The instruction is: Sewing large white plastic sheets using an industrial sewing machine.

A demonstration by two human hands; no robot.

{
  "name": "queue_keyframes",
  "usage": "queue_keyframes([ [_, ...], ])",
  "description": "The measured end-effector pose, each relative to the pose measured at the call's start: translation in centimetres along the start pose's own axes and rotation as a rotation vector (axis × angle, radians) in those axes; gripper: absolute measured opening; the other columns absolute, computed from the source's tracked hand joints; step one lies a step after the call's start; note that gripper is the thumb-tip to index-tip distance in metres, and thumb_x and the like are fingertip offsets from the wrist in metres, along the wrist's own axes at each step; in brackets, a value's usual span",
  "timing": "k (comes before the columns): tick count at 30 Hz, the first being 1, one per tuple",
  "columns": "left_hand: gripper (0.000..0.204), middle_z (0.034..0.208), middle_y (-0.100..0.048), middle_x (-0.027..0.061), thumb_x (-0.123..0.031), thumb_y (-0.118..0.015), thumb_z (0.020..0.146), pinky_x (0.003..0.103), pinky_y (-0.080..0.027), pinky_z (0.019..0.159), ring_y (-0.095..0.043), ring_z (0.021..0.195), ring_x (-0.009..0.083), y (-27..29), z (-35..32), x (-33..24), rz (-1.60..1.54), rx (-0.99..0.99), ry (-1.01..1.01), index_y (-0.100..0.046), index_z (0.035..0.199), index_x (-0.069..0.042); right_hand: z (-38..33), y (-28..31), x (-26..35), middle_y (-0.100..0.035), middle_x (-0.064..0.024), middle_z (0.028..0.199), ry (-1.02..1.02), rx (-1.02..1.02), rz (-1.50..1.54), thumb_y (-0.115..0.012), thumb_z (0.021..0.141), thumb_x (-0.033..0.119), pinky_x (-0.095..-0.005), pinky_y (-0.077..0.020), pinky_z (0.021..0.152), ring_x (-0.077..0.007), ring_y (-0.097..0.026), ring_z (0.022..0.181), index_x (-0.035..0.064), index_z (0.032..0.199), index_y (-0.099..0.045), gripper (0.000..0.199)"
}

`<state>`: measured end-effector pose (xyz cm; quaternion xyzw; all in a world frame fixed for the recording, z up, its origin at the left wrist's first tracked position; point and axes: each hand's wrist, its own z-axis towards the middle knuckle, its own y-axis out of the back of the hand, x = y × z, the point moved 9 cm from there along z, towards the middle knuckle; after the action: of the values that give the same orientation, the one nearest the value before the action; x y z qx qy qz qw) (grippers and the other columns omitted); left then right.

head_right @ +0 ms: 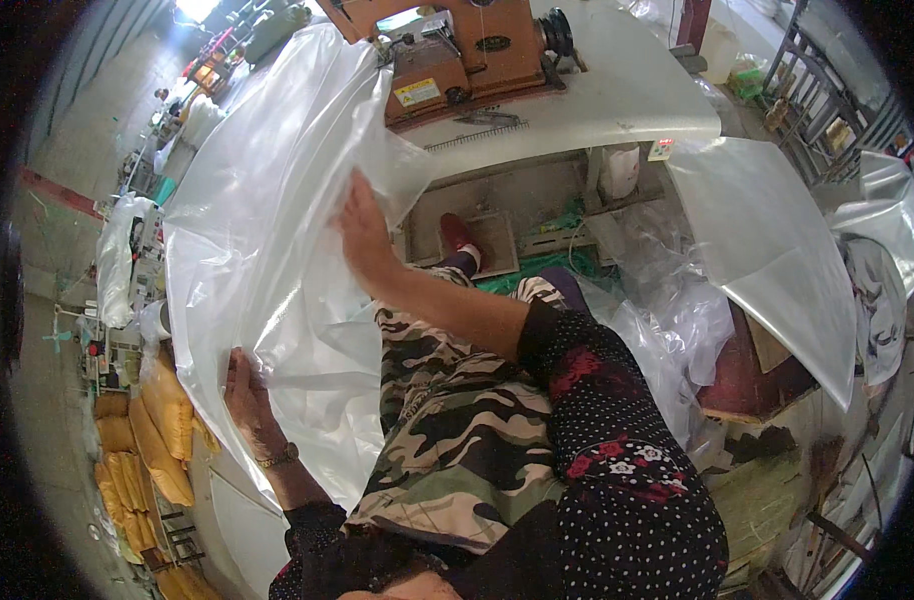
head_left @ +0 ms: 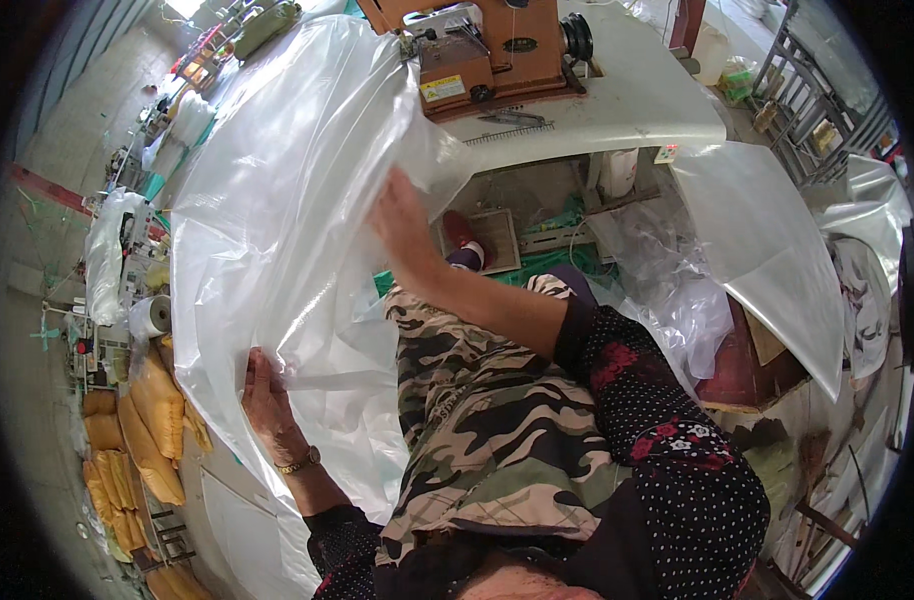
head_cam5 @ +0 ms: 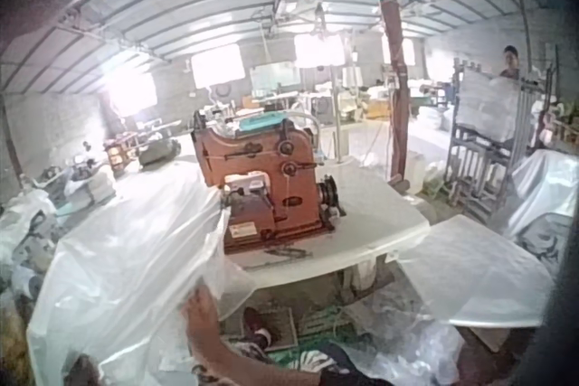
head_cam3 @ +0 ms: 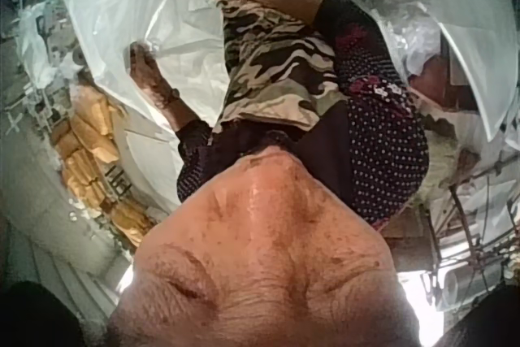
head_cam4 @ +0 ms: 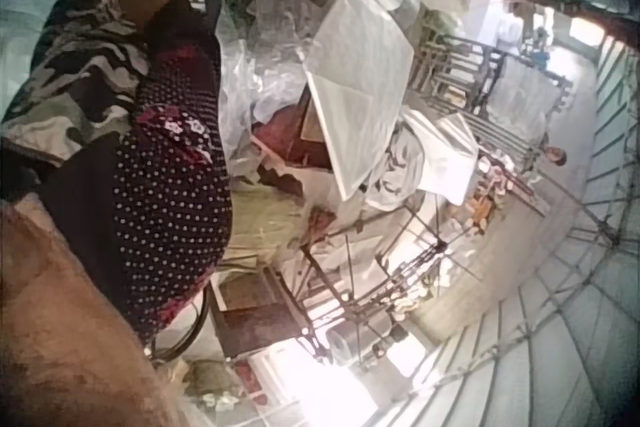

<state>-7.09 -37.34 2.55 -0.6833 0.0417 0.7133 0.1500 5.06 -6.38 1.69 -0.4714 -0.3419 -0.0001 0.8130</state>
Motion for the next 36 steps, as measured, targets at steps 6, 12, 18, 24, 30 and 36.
queue_keyframes([
  [6, 0.021, 0.106, -0.064, 0.0034, -0.008, -0.063, 0.092, 0.022, -0.049, 0.085, -0.059, 0.095, 0.0112, 0.7, 1.0, 0.6, 0.02, 0.002, -0.029, -0.064, 0.111, 0.001, 1.7, 1.2, -2.4, -0.061, -0.0093, 0.114, -0.163, 0.306, 0.187, -0.049, 0.097, 0.015, -0.0313, -0.0452, 0.093, -0.0175, -0.058, 0.104, 0.0018, 0.131, -0.047, 0.036],
  [12, 0.01, 0.087, -0.058, 0.0, -0.01, -0.058, 0.095, 0.023, -0.042, 0.072, -0.052, 0.081, 0.01, 0.2, 4.7, 0.7, 0.507, 0.209, -0.2, -0.058, 0.09, -0.001, -4.4, 4.6, -4.4, -0.066, -0.009, 0.103, -0.441, 0.193, -0.04, -0.049, 0.1, 0.018, -0.0323, -0.0472, 0.089, -0.0186, -0.063, 0.094, -0.0015, 0.113, -0.059, 0.025],
  [18, 0.008, 0.077, -0.057, 0.0173, -0.007, -0.055, 0.091, 0.039, -0.046, 0.069, -0.056, 0.072, 0.0329, -4.3, 5.4, 4.7, 1.152, 0.328, -0.507, -0.052, 0.091, 0.0, -9.5, 4.5, -0.6, -0.066, -0.0062, 0.091, -0.382, 0.484, -0.43, -0.046, 0.102, 0.022, -0.0281, -0.0502, 0.078, -0.0148, -0.063, 0.086, -0.0022, 0.11, -0.057, 0.028],
  [24, 0.015, 0.094, -0.064, 0.0138, -0.006, -0.067, 0.082, 0.041, -0.051, 0.073, -0.061, 0.084, 0.034, -17.2, -4.5, -2.2, 1.132, 0.349, -1.096, -0.062, 0.096, -0.003, -12.4, 7.5, 0.5, -0.066, -0.0124, 0.085, -0.234, 0.122, -0.708, -0.052, 0.097, 0.018, -0.0344, -0.0505, 0.066, -0.0211, -0.065, 0.074, -0.0009, 0.104, -0.056, 0.02],
  [30, 0.02, 0.077, -0.065, 0.0112, -0.009, -0.07, 0.081, 0.033, -0.05, 0.064, -0.064, 0.068, 0.0237, -25.2, -5.4, 0.9, 0.798, 0.694, -0.512, -0.063, 0.097, 0.0, -11.0, 2.6, 3.0, -0.062, -0.0162, 0.086, 0.294, 0.552, -1.146, -0.054, 0.093, 0.012, -0.0375, -0.0498, 0.068, -0.0353, -0.062, 0.076, 0.0008, 0.102, -0.055, 0.014],
  [36, 0.017, 0.071, -0.06, 0.0024, -0.015, -0.062, 0.091, 0.028, -0.046, 0.057, -0.054, 0.059, 0.0111, -25.2, -2.9, 4.4, 0.353, 0.69, -0.185, -0.06, 0.092, 0.002, -3.1, 16.9, -0.7, -0.064, -0.0061, 0.099, -0.183, 0.054, -0.859, -0.055, 0.094, 0.017, -0.0352, -0.051, 0.075, -0.0206, -0.062, 0.087, 0.0029, 0.104, -0.059, 0.018],
])
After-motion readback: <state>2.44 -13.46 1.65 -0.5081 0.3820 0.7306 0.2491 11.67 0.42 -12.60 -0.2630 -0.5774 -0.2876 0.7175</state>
